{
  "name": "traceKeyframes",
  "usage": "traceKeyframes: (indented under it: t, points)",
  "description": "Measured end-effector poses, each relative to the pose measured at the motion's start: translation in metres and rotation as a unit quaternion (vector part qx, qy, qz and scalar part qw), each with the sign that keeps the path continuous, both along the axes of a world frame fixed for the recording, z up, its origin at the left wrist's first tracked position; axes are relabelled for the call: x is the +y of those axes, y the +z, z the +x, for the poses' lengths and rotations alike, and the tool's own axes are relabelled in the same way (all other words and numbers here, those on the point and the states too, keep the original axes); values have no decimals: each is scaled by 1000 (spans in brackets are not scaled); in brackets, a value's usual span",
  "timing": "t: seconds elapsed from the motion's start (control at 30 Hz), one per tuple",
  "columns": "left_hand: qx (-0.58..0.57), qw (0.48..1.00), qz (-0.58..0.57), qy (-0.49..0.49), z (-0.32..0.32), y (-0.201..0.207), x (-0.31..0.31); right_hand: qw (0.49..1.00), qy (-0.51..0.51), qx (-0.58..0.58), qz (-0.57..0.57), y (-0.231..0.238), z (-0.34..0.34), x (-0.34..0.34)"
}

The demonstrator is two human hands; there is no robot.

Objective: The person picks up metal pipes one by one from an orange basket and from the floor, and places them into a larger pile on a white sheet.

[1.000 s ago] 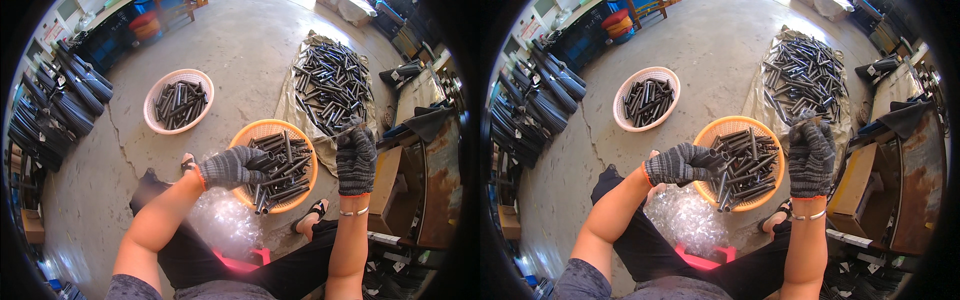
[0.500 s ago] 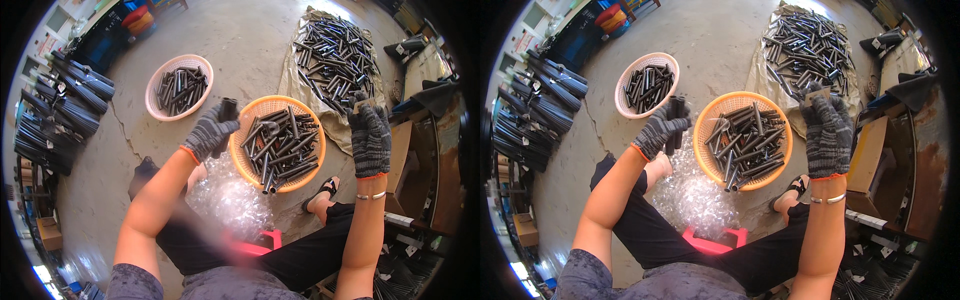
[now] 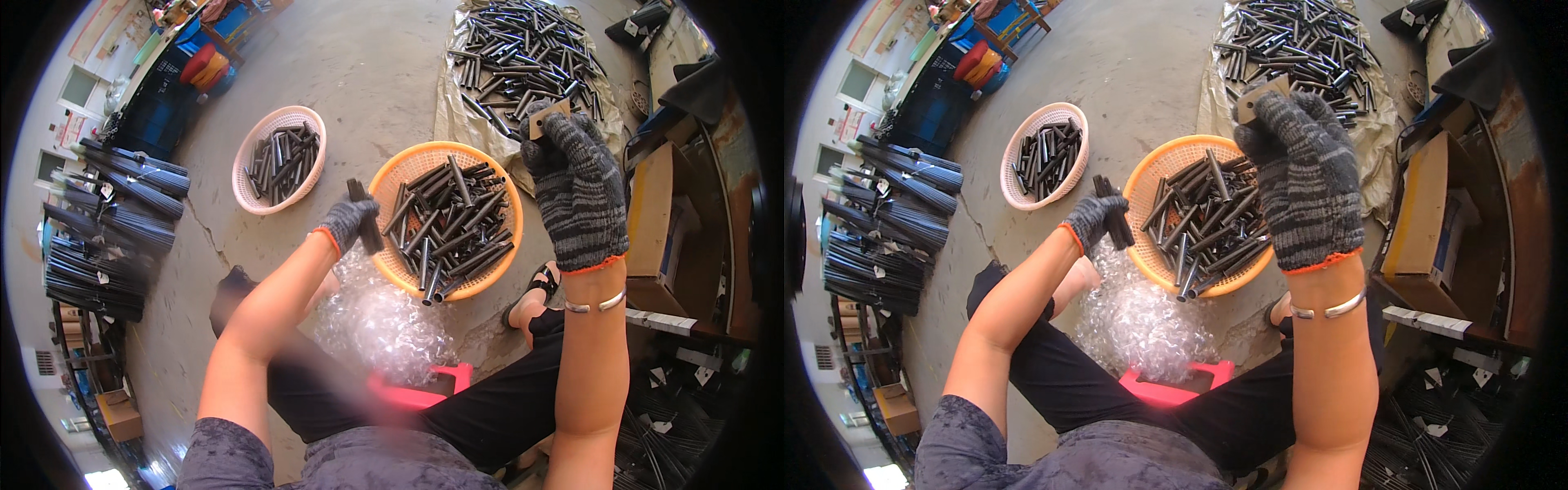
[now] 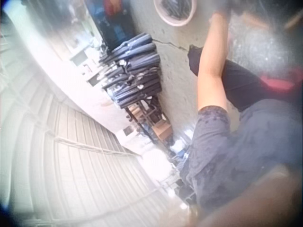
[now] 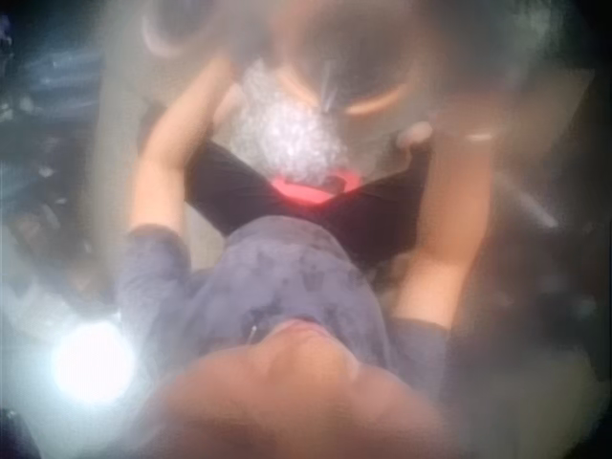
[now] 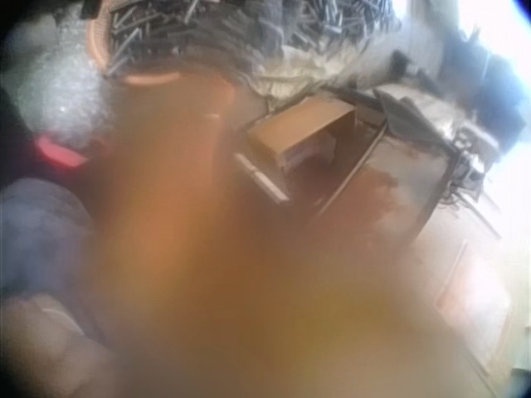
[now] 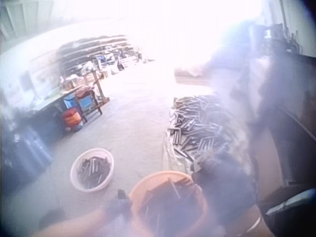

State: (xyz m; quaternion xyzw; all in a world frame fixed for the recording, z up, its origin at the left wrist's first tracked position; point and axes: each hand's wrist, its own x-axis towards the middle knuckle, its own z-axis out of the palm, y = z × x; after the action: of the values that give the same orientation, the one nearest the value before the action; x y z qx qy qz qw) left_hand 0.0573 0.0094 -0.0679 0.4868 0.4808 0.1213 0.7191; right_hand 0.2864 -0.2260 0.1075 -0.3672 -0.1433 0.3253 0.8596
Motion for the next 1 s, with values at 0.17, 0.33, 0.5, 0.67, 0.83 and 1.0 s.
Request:
traceKeyframes:
  t: [0.17, 0.33, 0.5, 0.67, 0.83, 1.0]
  points:
    - [-87, 994, 18, 63, 39, -3, 21, 995, 22, -87, 42, 1, 3, -11]
    - [41, 991, -13, 130, 19, -55, 31, 990, -50, 71, -110, 44, -23, -8]
    - [213, 901, 346, -151, -32, -144, -18, 876, -148, -405, -218, 18, -9, -17]
    - [269, 864, 282, -319, 6, -125, -99, 781, -158, -565, -214, 3, -5, -14]
    - [350, 835, 307, -294, 40, -120, -129, 889, -79, -415, -177, -1, -12, -4]
    - [394, 847, 211, -289, 53, -128, -142, 958, 26, -272, -94, -13, -11, -8]
